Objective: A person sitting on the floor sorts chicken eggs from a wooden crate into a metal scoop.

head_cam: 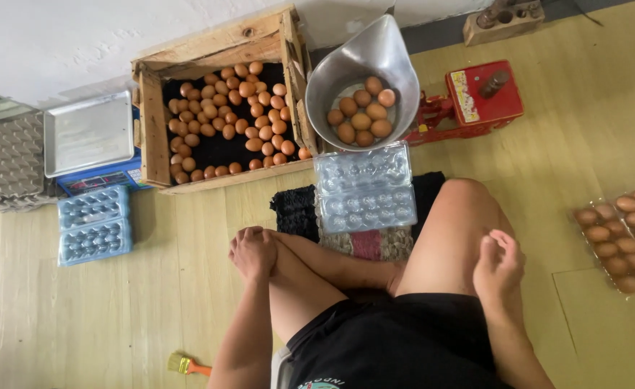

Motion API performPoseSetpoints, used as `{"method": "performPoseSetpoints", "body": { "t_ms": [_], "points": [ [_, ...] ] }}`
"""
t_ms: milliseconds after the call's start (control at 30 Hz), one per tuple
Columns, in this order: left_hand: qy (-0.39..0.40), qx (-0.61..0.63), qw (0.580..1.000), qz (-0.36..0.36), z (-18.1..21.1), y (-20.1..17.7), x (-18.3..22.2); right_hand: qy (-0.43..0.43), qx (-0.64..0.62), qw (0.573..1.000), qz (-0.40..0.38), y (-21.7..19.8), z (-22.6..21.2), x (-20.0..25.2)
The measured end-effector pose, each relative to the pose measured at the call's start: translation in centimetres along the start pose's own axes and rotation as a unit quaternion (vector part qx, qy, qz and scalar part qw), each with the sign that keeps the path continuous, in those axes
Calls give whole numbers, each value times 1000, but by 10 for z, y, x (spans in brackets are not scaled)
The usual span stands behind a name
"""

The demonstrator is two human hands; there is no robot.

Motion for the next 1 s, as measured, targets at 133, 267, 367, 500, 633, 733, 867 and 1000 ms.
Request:
{"method": "performPoseSetpoints", "body": {
  "t_ms": [133, 267, 367, 500, 633, 733, 867, 1000],
  "points": [
    [-17, 7, 1000, -24, 13, -20, 0, -64, -5, 994, -88, 35, -63, -12],
    [-31, -20, 998, -47, 15, -18, -22, -98, 172, 972, -126, 69, -30, -31],
    [-29, -44, 996, -78, 17, -11, -31, -213, 249, 943, -55, 80, 3, -32],
    [-38, -58, 993, -97, 25, -15, -40, -210, 298, 930, -46, 95, 0, -32],
    [-40, -65, 992, -99, 28, -19, -41, -205, 323, 922, -58, 97, -21, -32],
    [-37, -62, 993, -96, 26, -20, -40, -196, 346, 915, -64, 99, -18, -31],
    [-35, -61, 994, -83, 23, -15, -35, -196, 332, 921, -53, 95, -8, -33],
    [-32, -57, 996, -63, 17, -8, -30, -174, 305, 934, -69, 87, -14, -32]
  ]
}}
Point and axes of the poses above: each hand's wrist, its own x-axis away from the middle knuckle, its own y-axis out of the palm, z = x × y, the point moved 1 cm from there along -x, towards the middle knuckle, and after that the axes turned 3 degrees about z, right-handed, at the moved point
